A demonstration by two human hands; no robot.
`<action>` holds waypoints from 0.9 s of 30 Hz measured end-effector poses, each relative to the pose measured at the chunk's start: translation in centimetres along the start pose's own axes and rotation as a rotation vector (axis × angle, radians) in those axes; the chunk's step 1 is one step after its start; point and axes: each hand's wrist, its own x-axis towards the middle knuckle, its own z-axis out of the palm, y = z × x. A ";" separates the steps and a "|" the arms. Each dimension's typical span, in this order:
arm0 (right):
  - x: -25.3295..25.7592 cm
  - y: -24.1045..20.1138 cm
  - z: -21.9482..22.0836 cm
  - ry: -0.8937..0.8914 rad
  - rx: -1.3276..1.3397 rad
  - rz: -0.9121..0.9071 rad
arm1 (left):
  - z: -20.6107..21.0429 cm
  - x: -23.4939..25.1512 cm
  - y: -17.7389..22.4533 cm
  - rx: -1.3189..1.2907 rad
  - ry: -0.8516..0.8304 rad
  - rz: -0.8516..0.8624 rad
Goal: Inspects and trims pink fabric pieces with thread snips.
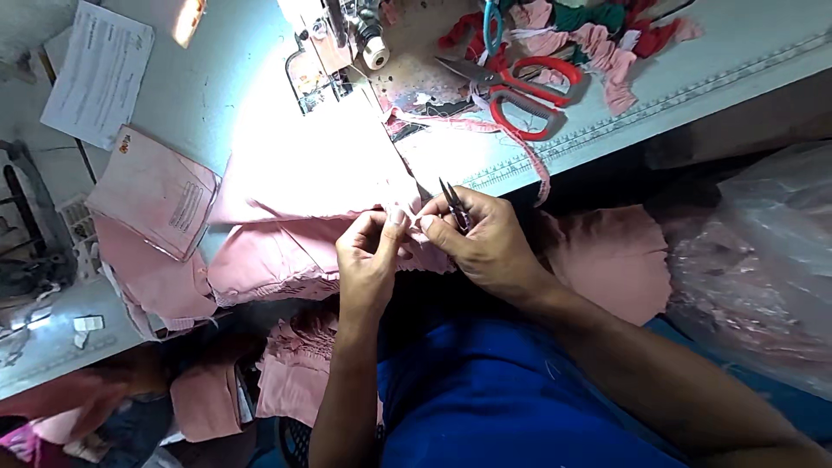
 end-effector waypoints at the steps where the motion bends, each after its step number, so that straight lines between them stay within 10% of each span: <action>1: 0.0 0.1 0.1 -0.011 0.139 0.078 | 0.1 0.0 -0.2 -0.017 -0.019 0.038; 5: 0.1 -0.4 0.5 -0.065 0.689 0.465 | 0.0 0.0 -0.8 -0.080 -0.071 0.078; 13: 0.4 -0.5 -0.9 -0.107 -0.057 0.029 | -0.9 -0.1 0.0 0.140 -0.100 0.124; 19: 0.5 -0.1 -0.8 -0.157 0.204 0.161 | -1.1 -0.3 -0.5 0.042 -0.144 0.088; 27: 0.1 -1.0 -0.7 -0.099 -0.102 0.012 | -1.7 -0.4 0.2 0.094 -0.192 0.066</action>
